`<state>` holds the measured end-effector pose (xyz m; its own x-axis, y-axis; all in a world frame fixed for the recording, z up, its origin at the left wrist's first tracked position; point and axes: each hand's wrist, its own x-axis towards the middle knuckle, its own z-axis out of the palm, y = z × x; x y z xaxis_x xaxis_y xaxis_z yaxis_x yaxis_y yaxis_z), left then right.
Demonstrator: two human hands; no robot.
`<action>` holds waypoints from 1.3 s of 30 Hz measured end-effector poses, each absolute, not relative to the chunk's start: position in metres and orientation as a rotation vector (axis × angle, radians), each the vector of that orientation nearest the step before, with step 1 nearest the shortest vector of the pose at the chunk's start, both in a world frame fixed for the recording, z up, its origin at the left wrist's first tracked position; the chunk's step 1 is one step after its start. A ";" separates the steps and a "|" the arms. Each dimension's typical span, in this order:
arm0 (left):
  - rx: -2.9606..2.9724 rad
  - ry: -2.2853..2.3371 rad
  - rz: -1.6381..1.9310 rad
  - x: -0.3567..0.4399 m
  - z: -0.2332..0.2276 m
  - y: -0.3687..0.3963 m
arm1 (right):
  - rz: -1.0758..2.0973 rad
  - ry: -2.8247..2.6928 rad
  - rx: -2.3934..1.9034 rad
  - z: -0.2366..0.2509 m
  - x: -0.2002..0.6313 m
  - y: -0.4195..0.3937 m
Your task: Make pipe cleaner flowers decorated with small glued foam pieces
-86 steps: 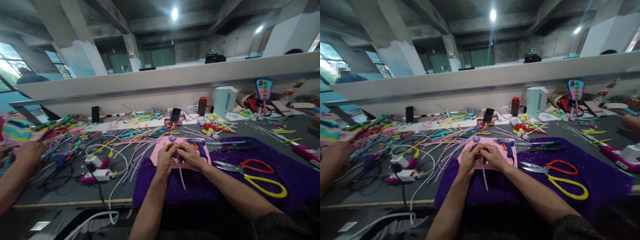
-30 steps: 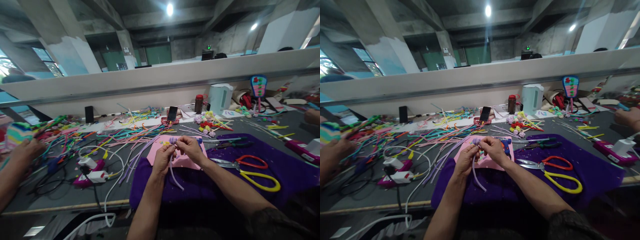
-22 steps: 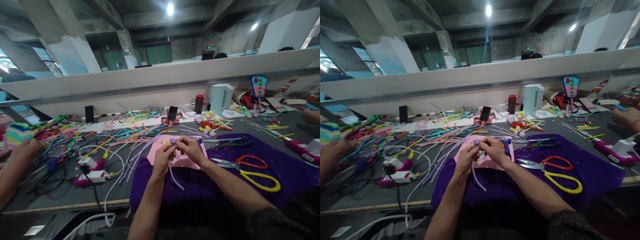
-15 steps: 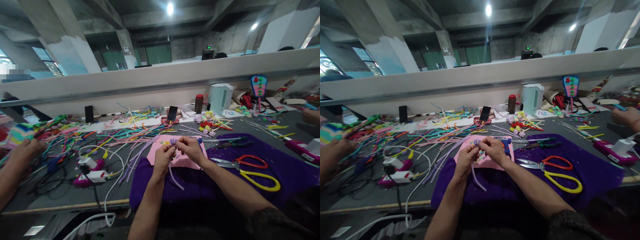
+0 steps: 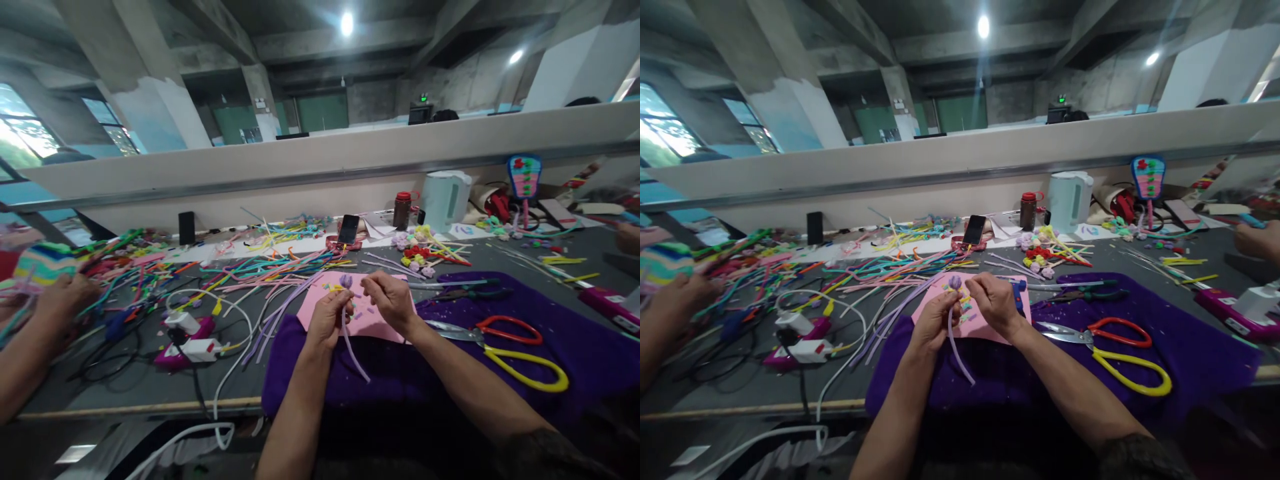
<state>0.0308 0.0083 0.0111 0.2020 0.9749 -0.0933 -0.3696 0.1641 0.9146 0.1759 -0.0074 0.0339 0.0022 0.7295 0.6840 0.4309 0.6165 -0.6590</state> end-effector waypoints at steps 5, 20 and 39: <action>0.666 0.724 1.086 0.028 0.015 0.009 | 0.639 -1.463 -0.923 0.031 0.174 -0.003; 0.791 0.775 1.256 0.033 0.006 0.009 | 1.145 -1.485 -0.830 0.013 0.146 -0.004; 0.762 0.786 1.260 0.029 0.010 0.009 | 1.213 -1.545 -0.803 0.013 0.147 -0.008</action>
